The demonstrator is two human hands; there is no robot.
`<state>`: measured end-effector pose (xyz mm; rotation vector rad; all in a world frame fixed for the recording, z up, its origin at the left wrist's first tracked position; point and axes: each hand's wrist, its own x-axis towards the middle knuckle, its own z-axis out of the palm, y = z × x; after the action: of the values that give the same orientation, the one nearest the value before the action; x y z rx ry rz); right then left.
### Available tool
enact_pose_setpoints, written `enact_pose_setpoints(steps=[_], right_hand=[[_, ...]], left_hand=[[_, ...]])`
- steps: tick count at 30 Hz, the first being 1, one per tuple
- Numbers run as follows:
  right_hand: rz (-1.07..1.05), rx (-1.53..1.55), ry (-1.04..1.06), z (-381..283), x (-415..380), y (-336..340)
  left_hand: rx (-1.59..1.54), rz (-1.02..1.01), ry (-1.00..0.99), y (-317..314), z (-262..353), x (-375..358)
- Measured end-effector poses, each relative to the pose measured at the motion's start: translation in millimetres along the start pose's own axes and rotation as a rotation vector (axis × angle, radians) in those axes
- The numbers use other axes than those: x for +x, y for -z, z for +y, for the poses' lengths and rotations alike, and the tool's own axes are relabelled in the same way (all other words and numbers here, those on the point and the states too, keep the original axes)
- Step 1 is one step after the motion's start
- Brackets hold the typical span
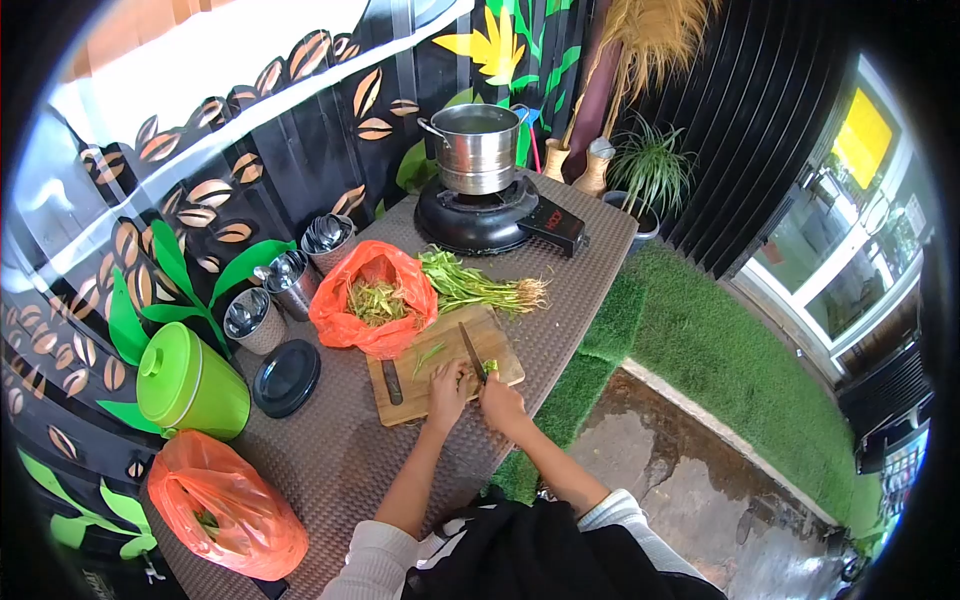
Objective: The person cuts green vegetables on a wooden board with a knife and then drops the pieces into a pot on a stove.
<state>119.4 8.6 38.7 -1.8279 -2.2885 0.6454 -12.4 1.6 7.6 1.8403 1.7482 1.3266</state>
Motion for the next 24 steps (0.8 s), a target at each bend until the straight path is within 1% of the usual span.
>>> enact_pose_setpoints(steps=[1,3,4,6,9,11,12,13,14,16,18,20,24], right_hand=[[-0.014,0.016,0.012,1,-1,5],[-0.028,0.03,0.024,0,-3,10],[-0.044,0.013,0.01,-1,-4,9],[-0.06,-0.004,-0.002,-6,-8,5],[-0.011,-0.012,-0.065,-13,-10,-3],[0.025,0.006,-0.043,-13,1,-3],[0.024,0.008,-0.043,-11,5,0],[0.001,0.021,0.001,-7,9,4],[-0.022,0.033,0.046,-3,11,8],[-0.032,0.024,0.058,-1,5,15],[-0.042,0.013,0.072,-3,-2,16],[-0.066,-0.092,-0.001,-11,-12,10],[-0.015,-0.004,-0.069,-17,-1,3]], left_hand=[[0.0,0.0,-0.002,-3,-3,3],[-0.229,-0.027,0.1,-8,-5,9],[-0.23,-0.027,0.101,-8,-3,9],[-0.216,0.042,0.123,-7,0,8],[-0.124,0.071,0.087,-7,0,5],[-0.113,0.06,0.077,-9,-2,2],[-0.102,0.05,0.063,-10,-3,0],[-0.1,0.049,0.062,-11,-5,-1],[-0.084,0.046,0.034,-12,-6,-2],[-0.069,0.042,0.007,-10,-4,-2],[0.016,0.053,-0.065,-8,-3,-2],[0.007,0.069,-0.052,-7,1,-2],[-0.058,0.081,-0.012,-8,-2,-4]])
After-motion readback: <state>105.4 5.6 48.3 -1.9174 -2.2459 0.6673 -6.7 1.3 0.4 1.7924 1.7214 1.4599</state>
